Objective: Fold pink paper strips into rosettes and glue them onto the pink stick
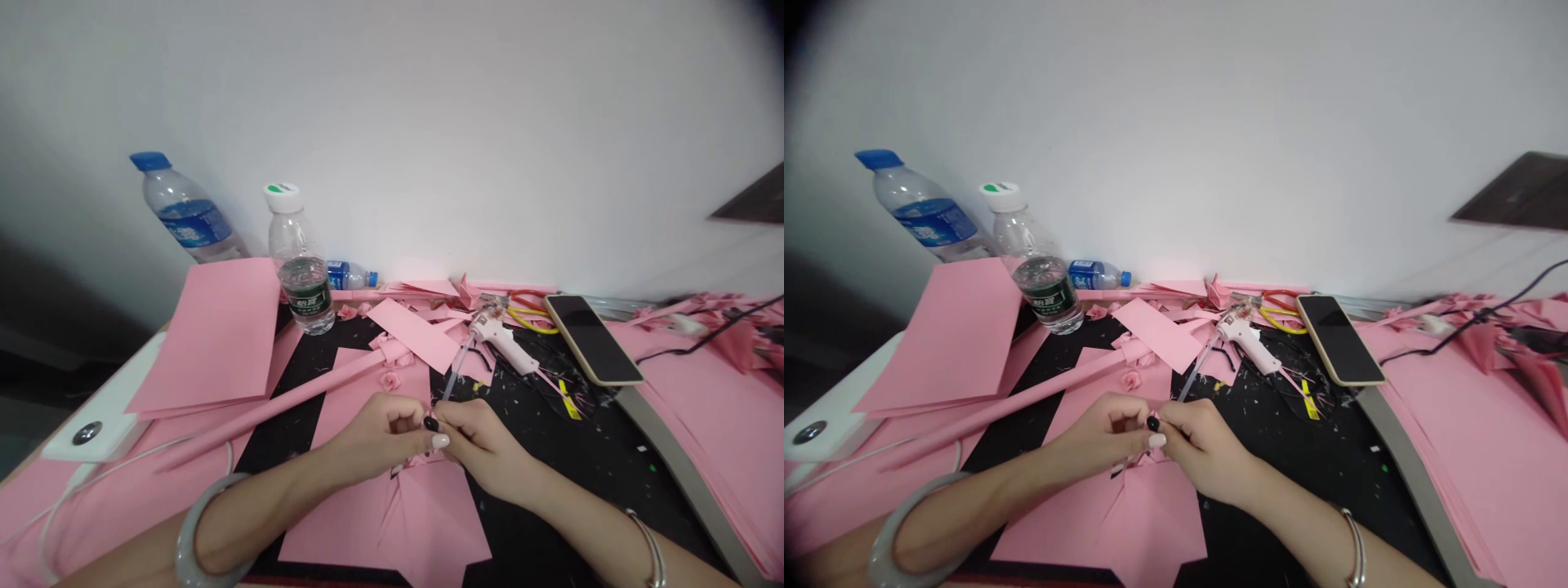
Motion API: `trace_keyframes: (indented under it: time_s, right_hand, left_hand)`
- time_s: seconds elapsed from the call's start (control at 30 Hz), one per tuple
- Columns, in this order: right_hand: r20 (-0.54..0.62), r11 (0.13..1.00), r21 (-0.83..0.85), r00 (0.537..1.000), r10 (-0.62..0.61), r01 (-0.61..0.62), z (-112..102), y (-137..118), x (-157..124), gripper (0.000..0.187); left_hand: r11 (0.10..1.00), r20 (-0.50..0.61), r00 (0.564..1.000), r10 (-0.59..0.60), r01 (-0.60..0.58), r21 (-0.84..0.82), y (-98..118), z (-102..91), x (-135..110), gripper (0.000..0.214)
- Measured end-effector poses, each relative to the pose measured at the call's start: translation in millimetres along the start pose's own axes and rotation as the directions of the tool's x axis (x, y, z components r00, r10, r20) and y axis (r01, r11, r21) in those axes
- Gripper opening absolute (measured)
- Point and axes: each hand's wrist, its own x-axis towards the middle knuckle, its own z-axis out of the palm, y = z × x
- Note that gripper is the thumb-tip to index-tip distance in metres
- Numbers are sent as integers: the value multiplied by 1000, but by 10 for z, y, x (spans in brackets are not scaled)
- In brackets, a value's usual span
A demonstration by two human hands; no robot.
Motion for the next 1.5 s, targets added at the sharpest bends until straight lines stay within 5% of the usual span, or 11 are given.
trace_keyframes:
  time_s: [0.37,0.53,0.67,0.9,1.23,1.37,1.5]
  right_hand:
    - [-58,997,78,998,-26,30,50,48,-24,33]
    - [-150,992,-114,986,-78,61,17,24,-22,12]
    - [-161,956,-270,974,-161,114,2,17,-24,33]
    - [-197,895,-423,950,-243,141,-18,35,-39,23]
    - [29,815,-563,989,-146,137,-123,-7,-3,15]
    - [35,859,-484,985,-171,166,-105,10,9,20]
    - [2,862,-474,980,-201,178,-80,37,0,21]
  left_hand:
    - [991,-17,994,107,-108,-74,-37,-32,85,33]
    - [969,-145,962,230,-212,130,46,-48,66,33]
    - [947,-166,954,248,-204,247,66,-34,56,30]
    - [952,-144,961,237,-200,231,11,-16,52,30]
    - [868,-103,952,288,-214,448,52,2,22,30]
    - [886,-102,955,279,-215,410,52,6,18,31]
    - [971,-83,983,161,-142,192,19,16,12,31]
